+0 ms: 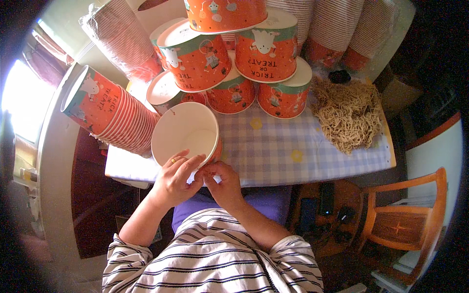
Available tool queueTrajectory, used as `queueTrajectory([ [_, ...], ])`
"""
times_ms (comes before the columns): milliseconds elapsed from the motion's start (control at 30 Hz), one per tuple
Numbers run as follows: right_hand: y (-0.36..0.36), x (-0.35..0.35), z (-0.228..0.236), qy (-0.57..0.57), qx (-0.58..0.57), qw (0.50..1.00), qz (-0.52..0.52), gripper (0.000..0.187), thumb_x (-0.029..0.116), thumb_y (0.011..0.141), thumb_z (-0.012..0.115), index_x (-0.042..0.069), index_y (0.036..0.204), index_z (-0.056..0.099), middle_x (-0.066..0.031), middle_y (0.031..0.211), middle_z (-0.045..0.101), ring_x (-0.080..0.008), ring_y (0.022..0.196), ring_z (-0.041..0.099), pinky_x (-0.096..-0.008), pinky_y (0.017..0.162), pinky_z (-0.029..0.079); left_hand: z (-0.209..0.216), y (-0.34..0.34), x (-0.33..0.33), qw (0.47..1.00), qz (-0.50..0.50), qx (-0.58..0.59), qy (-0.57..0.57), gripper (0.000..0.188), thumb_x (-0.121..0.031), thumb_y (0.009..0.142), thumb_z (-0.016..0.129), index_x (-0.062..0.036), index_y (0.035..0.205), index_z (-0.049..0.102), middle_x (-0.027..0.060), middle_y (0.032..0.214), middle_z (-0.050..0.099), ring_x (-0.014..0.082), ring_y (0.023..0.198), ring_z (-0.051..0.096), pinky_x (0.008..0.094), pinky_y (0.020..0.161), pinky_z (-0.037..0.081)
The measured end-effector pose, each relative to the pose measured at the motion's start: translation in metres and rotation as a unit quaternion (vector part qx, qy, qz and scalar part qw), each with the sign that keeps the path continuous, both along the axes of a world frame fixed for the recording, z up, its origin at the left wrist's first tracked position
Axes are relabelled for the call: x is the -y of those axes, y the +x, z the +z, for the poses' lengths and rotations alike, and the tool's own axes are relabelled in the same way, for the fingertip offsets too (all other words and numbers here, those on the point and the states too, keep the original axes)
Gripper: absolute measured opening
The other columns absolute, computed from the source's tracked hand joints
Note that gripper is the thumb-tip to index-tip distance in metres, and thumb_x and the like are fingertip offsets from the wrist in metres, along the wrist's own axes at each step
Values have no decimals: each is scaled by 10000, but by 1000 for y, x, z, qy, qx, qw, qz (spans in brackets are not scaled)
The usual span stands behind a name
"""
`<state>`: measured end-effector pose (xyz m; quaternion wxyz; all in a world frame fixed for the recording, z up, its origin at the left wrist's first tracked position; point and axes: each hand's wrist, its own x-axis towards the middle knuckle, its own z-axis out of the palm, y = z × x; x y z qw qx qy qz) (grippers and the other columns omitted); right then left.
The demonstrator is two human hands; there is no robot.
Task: Attaching thin string handles to decorative paper tubs at a workstation.
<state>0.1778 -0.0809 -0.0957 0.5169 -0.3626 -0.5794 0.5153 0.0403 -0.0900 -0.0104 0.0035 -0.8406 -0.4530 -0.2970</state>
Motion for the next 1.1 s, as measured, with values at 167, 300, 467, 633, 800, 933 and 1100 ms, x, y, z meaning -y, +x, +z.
queueTrajectory([
  [167, 0, 1, -1, 9, 6, 1000, -2, 81, 2, 797, 629, 21, 872, 607, -37, 812, 618, -115, 758, 575, -248, 719, 463, -1, -1, 0, 1000, 4, 13, 5, 453, -4, 647, 652, -29, 1090, 559, 71, 931, 663, 237, 766, 655, 436, 864, 499],
  [300, 6, -1, 4, -4, 15, 1000, 8, 105, 18, 797, 653, 18, 896, 617, -44, 835, 630, -110, 775, 582, -250, 727, 467, 6, -2, 2, 999, 10, 19, -30, 460, 4, 644, 630, -39, 1098, 567, 68, 874, 664, 224, 770, 659, 446, 885, 476],
  [467, 10, -2, -2, -6, 22, 1000, 14, 136, 33, 794, 674, 21, 918, 621, -42, 854, 635, -99, 780, 579, -243, 726, 468, 9, -4, 3, 997, 13, 55, -59, 463, 21, 642, 604, -48, 1099, 578, 58, 839, 664, 201, 770, 665, 444, 903, 462],
  [633, 10, 2, 4, 18, 25, 1000, 7, 234, 39, 755, 713, 36, 964, 607, -31, 789, 611, -91, 723, 552, -234, 692, 461, 8, -9, 3, 990, 17, 94, -106, 482, -2, 684, 624, -84, 1155, 559, 39, 828, 669, 197, 800, 663, 439, 913, 448],
  [800, 5, 3, 15, 161, 130, 974, -88, 270, 31, 694, 734, 90, 916, 592, 5, 644, 514, -109, 605, 490, -264, 604, 390, 9, -13, 2, 982, 13, 116, -146, 489, -13, 704, 630, -100, 1176, 540, 51, 819, 677, 220, 796, 667, 442, 923, 440],
  [933, 0, -5, 14, 240, 164, 946, -142, 241, 27, 683, 725, 113, 864, 591, 20, 614, 516, -127, 579, 496, -294, 660, 363, 16, -9, 1, 977, 26, 125, -169, 463, 34, 676, 617, -60, 1127, 575, 72, 796, 693, 231, 895, 666, 364, 945, 443],
  [1100, -2, -4, 14, 240, 148, 949, -139, 183, 17, 679, 714, 103, 795, 601, 11, 635, 564, -145, 560, 516, -307, 694, 363, 13, -11, 2, 977, 24, 133, -167, 462, 21, 683, 621, -75, 1133, 574, 64, 801, 695, 223, 854, 676, 374, 966, 424],
])
